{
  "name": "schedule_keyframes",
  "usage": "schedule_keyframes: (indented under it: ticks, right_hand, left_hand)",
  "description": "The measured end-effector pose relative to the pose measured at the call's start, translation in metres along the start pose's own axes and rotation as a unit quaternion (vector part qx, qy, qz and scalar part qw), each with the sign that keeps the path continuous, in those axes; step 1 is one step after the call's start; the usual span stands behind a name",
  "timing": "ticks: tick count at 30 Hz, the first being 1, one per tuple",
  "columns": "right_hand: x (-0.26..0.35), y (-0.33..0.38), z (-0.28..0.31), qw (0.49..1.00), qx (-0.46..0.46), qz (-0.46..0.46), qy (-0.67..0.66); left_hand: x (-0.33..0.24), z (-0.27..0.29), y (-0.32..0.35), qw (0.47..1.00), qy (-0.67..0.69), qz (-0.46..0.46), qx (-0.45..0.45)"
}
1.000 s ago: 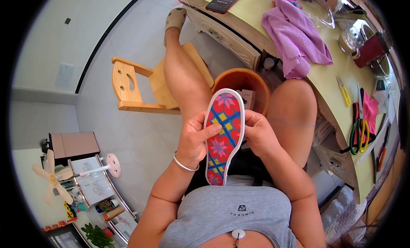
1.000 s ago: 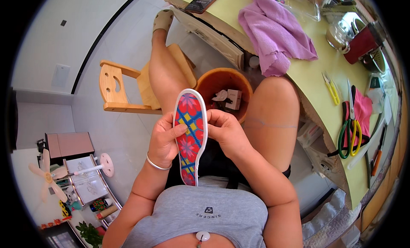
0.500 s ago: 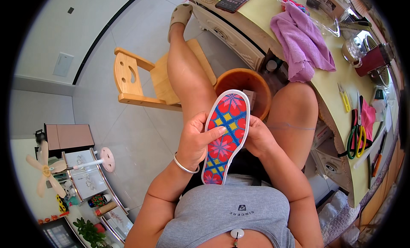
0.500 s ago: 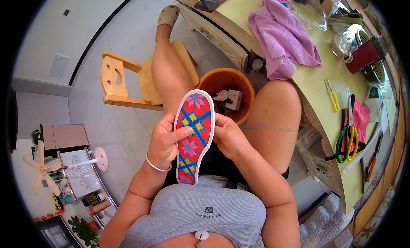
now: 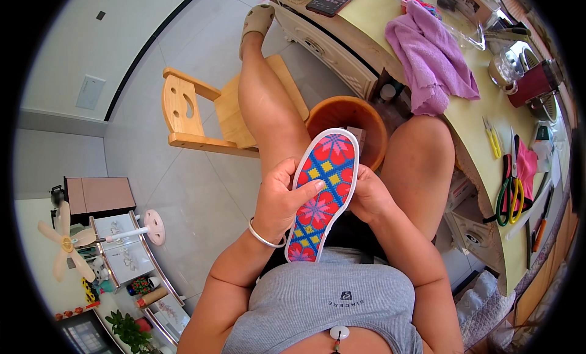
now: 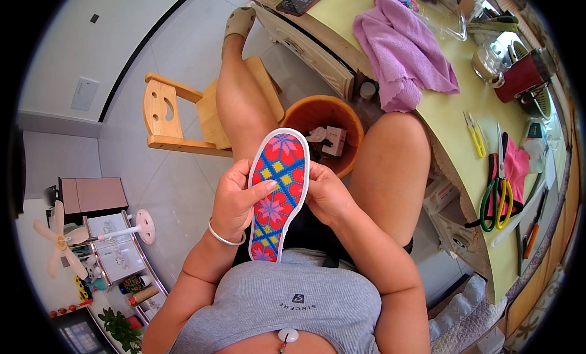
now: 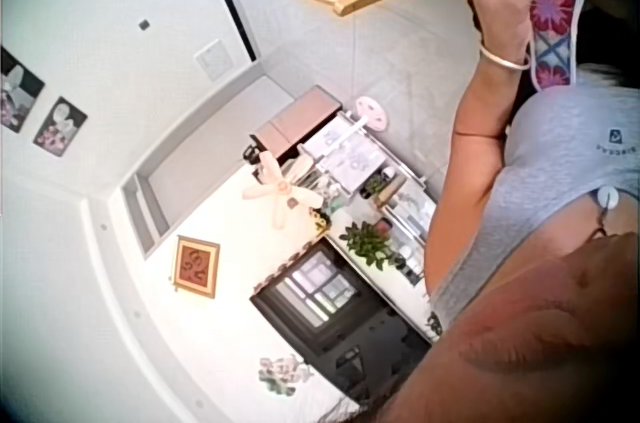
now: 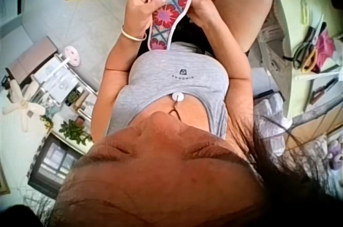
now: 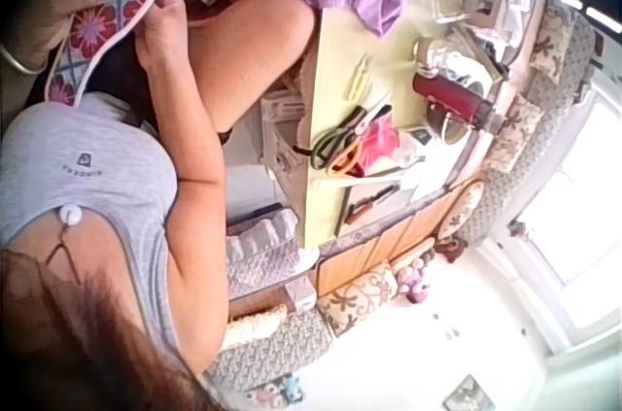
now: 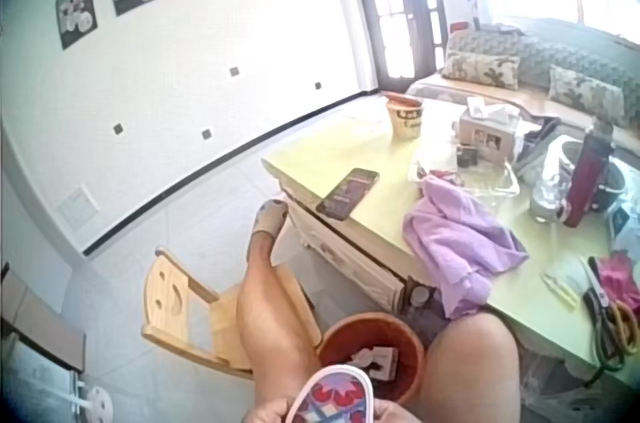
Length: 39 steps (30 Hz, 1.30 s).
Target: The person is sewing a patterned shoe insole by hand, using a needle and blue thread to stitch along marked lines on the white underside.
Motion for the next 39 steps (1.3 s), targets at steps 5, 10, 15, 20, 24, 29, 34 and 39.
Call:
schedule_keyframes:
  ticks: [5, 10, 15, 20, 24, 29, 34, 39]
  right_hand:
    - [0.001, 0.001, -0.001, 1.000, -0.002, 0.008, 0.003]
    - [0.002, 0.001, -0.001, 1.000, 0.014, 0.014, 0.006]
    - [0.002, 0.001, 0.001, 0.999, -0.009, 0.025, 0.021]
    - [0.027, 0.015, -0.010, 0.893, -0.191, 0.287, 0.291]
    - [0.052, 0.039, -0.053, 0.585, -0.109, 0.517, 0.616]
    - [0.044, 0.033, -0.067, 0.485, -0.091, 0.558, 0.667]
    - [0.081, 0.059, -0.073, 0.850, 0.030, 0.451, 0.271]
    - [0.209, 0.180, 0.006, 0.826, 0.009, 0.559, 0.066]
  left_hand:
    - [0.002, 0.002, -0.001, 1.000, -0.023, 0.001, -0.004]
    - [0.001, 0.001, -0.001, 0.999, -0.039, 0.005, 0.007]
    - [0.002, 0.002, 0.000, 0.999, -0.044, 0.003, 0.005]
    - [-0.006, 0.002, 0.002, 0.998, -0.046, -0.022, -0.029]
    - [-0.012, 0.005, 0.004, 0.988, -0.117, -0.083, -0.051]
    - [-0.012, -0.009, 0.003, 0.970, -0.193, -0.148, -0.018]
    - [-0.030, 0.005, 0.000, 0.900, -0.348, -0.224, -0.132]
    - [-0.076, 0.083, -0.011, 0.809, -0.433, -0.297, -0.265]
Point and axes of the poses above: each hand's wrist, its own y-axis away from the middle knuckle, its own z-axis out of the back of the hand, x = y × z, the point moved 4 cm from there along -y, towards the middle knuckle, and after that the axes turned 2 degrees about y, right-handed, at the moved point
